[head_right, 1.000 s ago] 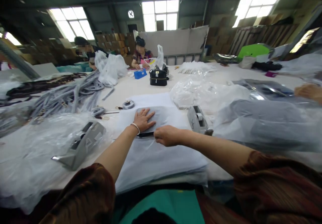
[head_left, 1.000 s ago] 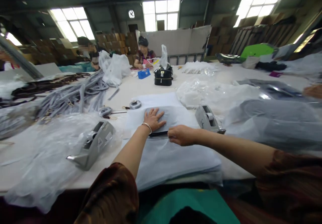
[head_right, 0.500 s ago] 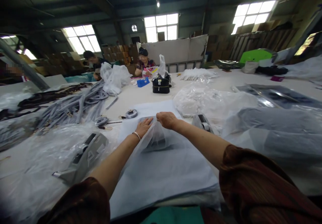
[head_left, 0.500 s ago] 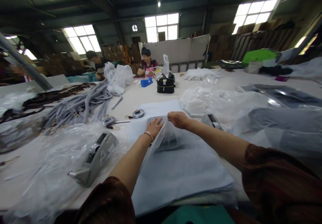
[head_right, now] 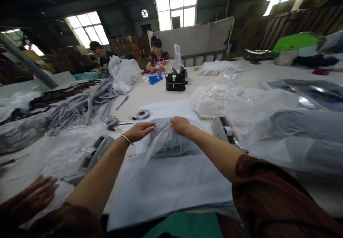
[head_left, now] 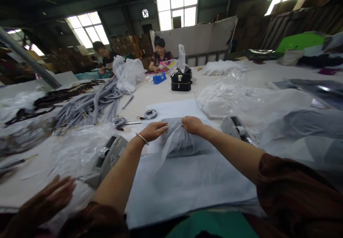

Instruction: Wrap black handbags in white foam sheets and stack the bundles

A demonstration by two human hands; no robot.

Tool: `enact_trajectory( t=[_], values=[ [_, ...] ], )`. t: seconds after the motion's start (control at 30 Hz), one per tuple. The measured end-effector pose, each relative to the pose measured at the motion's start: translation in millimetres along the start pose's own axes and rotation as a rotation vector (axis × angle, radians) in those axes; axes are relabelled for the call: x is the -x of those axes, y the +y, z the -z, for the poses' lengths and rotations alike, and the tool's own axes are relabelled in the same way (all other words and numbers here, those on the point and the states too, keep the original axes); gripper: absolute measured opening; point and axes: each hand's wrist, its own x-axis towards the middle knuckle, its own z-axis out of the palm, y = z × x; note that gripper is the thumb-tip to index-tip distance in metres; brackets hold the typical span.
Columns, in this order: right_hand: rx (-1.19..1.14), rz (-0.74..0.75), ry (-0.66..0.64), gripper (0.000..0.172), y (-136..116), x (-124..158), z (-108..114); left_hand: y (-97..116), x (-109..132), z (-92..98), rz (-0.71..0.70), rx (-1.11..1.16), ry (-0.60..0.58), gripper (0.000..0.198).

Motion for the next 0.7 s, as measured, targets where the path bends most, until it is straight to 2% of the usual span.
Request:
enact_trajectory(
  t=[0.07,0.17,0.2,0.27,0.33,0.37,0.43,0.5,0.57,0.63,0.7],
  values=[
    [-0.005,-0.003,-0.018,0.028,0.1,-1.5,2.0,15.6,25.1,7.8,0.042,0.008,-0.008,0.076],
    [-0.015,-0.009,-0.043,0.031,-0.5,-2.9,5.0,38.9,61.0,-8.3,0.124,-0.222,-0.045,0.087],
    [-0.017,-0.013,-0.050,0.031,-0.7,-3.1,6.0,43.8,70.3,-17.1,0.173,-0.331,-0.063,0.080],
    [-0.022,-0.019,-0.063,0.031,-0.9,-3.2,7.6,46.9,83.4,-29.7,0.272,-0.500,-0.114,0.048],
    [-0.027,-0.019,-0.070,0.031,-0.5,-3.2,8.9,41.4,89.0,-28.4,0.316,-0.550,-0.149,0.019],
    [-0.028,-0.017,-0.072,0.031,0.1,-3.3,9.3,36.0,89.5,-22.0,0.322,-0.535,-0.133,0.014],
    [-0.031,-0.014,-0.077,0.031,1.5,-4.0,10.0,20.7,87.4,-2.3,0.320,-0.460,-0.032,0.012],
    [-0.033,-0.013,-0.083,0.031,3.0,-5.0,10.6,1.0,83.1,17.8,0.312,-0.387,0.124,0.014],
    [-0.033,-0.013,-0.090,0.030,4.2,-6.3,10.8,-21.3,77.5,29.3,0.334,-0.399,0.294,0.018],
    [-0.032,-0.014,-0.093,0.030,5.2,-7.8,10.2,-43.3,70.5,28.5,0.398,-0.475,0.444,0.023],
    [-0.031,-0.019,-0.088,0.030,6.6,-9.1,8.6,-62.0,62.7,17.7,0.457,-0.537,0.539,0.026]
  ],
)
